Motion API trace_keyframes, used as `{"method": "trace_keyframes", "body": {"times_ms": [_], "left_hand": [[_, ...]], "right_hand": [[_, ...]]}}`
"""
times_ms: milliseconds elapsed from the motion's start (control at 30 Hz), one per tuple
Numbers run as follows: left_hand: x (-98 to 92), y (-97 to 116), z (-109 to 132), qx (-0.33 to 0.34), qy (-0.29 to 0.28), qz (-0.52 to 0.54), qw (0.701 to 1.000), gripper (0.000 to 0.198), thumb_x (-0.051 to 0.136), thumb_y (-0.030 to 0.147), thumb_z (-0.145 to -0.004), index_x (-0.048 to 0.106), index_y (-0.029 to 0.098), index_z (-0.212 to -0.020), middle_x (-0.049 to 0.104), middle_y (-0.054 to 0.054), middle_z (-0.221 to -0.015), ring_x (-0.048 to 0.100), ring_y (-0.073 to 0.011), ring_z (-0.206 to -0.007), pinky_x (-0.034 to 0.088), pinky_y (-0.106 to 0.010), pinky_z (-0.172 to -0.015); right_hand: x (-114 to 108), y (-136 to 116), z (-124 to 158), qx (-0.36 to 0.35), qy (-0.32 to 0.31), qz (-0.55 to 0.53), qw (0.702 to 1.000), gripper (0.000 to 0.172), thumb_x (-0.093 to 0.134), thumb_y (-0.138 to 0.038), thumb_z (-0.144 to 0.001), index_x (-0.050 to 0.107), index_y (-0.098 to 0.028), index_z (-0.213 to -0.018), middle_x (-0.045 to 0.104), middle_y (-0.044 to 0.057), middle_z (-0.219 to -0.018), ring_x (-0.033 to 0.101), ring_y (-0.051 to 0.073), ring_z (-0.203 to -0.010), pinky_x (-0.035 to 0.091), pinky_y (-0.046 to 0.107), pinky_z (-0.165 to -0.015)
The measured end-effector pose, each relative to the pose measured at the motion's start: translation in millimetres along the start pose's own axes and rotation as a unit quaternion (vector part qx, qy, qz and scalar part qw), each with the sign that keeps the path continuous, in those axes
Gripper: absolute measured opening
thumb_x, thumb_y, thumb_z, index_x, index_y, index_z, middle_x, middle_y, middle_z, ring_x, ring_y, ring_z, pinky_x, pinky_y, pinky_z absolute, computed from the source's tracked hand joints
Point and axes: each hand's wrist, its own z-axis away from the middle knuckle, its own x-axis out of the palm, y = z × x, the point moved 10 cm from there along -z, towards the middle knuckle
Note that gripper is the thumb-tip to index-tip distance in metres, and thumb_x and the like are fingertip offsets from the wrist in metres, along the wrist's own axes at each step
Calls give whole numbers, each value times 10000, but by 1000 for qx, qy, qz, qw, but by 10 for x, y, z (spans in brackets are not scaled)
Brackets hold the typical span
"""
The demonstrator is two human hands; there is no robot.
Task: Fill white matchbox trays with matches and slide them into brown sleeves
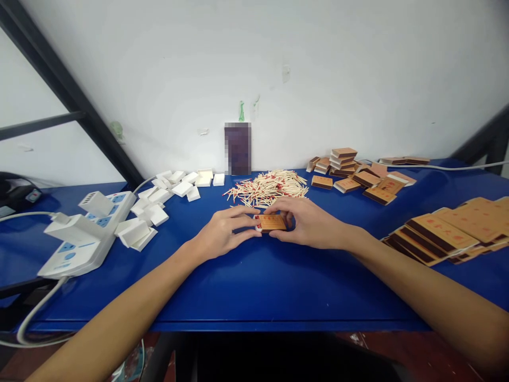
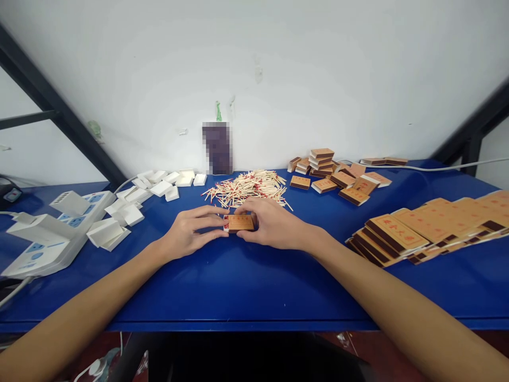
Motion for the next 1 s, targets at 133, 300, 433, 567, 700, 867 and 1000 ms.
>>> {"method": "trace_keyframes", "body": {"times_ms": [133,300,433,567,700,867,1000], "left_hand": [[-2,-31,1,-23,3,26,999,186,669,270,-892,713,168,-1041,668,-119,-1161,695,-184,-983,601,-350,-860],[-53,-108,-13,-69,38,61,995,354,734,305,-840,658,175,-1160,695,-84,-1046,707,-157,-876,607,-314,-826],[-52,-164,-2,-99,47,92,990,407,769,349,-801,649,157,-1140,712,-77,-1019,728,-151,-826,614,-289,-814],[18,-234,13,-139,23,142,980,393,788,370,-773,666,148,-1074,711,-65,-1000,730,-151,-825,616,-280,-809],[96,-332,25,-192,-12,168,967,546,842,430,-682,648,155,-1112,700,-68,-1036,714,-148,-783,603,-282,-777],[221,-304,7,-193,-101,114,969,533,885,463,-591,667,175,-983,664,20,-778,608,-129,-701,496,-246,-685],[265,-321,27,-214,-137,121,960,496,880,512,-559,668,177,-856,597,48,-695,506,-99,-612,396,-221,-584]], "right_hand": [[-14,2,-2,1,-4,-10,1000,257,690,-345,-812,660,-200,-1021,669,41,-925,594,171,-783,441,318,-736],[-39,13,5,9,11,-5,1000,284,712,-339,-796,641,-197,-1032,670,39,-939,588,164,-772,435,304,-715],[-37,-23,3,5,10,-5,1000,256,714,-322,-795,639,-200,-1008,668,32,-929,583,163,-783,430,298,-720],[4,-35,1,2,-2,-6,1000,255,709,-334,-802,634,-198,-1004,659,29,-920,591,165,-787,434,305,-740],[64,-83,18,-27,-17,10,999,269,699,-290,-806,628,-206,-1051,641,50,-979,600,195,-887,451,323,-787],[179,-222,77,-74,-51,11,996,274,620,-204,-854,611,-212,-1128,611,79,-1088,609,198,-940,485,324,-802],[198,-363,125,-118,-53,30,991,264,574,-182,-888,611,-213,-1148,613,98,-1138,614,207,-979,500,339,-827]]}}
